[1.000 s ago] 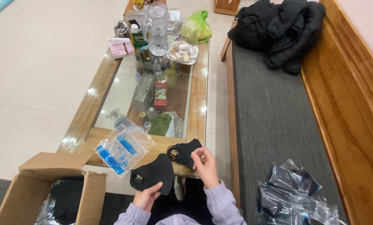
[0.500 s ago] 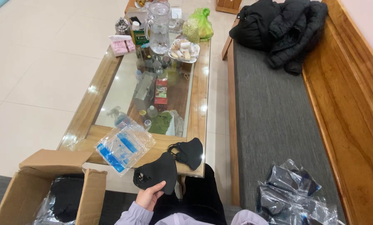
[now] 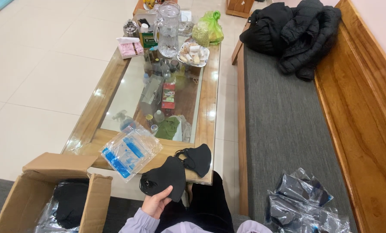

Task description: Packaging black fabric masks into individual plastic zip-lock bags

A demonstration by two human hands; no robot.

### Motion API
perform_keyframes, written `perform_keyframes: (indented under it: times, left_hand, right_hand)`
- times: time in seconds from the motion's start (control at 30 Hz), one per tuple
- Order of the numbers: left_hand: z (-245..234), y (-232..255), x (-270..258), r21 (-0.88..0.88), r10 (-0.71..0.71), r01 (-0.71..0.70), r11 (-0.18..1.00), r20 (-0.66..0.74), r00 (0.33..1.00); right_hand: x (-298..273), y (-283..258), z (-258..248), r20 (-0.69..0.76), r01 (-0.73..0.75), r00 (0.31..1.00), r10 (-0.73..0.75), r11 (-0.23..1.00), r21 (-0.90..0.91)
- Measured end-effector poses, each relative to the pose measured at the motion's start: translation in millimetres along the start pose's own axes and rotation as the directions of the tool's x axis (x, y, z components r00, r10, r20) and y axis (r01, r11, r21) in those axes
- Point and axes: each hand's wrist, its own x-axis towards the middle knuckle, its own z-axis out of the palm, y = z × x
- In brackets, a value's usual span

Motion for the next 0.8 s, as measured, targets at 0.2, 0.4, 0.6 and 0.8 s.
perform_keyframes:
  times: [0.2, 0.4, 0.6, 0.8]
  left_hand:
    - [-0.7, 1.3, -1.7, 0.008, -0.027, 0.027, 1.0, 0.017, 0.999]
    - [11.9, 4.0, -13.5, 0.012, 0.0, 0.0, 1.0, 0.006, 1.0]
    - [3.4, -6.5, -5.9, 0.019, -0.05, 0.049, 0.999, 0.04, 0.998]
    - [-11.9, -19.8, 14.2, 0.205, 0.009, -0.02, 0.979, 0.057, 0.998]
  right_hand:
    - [28.0, 33.1, 3.5, -0.176, -0.11, 0.981, 0.075, 0.974, -0.196]
    - [-15.9, 116.0, -8.9, -0.331, -0.208, 0.94, 0.087, 0.913, -0.351]
    - [-24.4, 194.4, -3.0, -0.345, -0.469, 0.878, 0.331, 0.739, -0.484]
    - [-38.7, 224.4, 7.0, -0.377, -0.386, 0.906, 0.191, 0.741, -0.55]
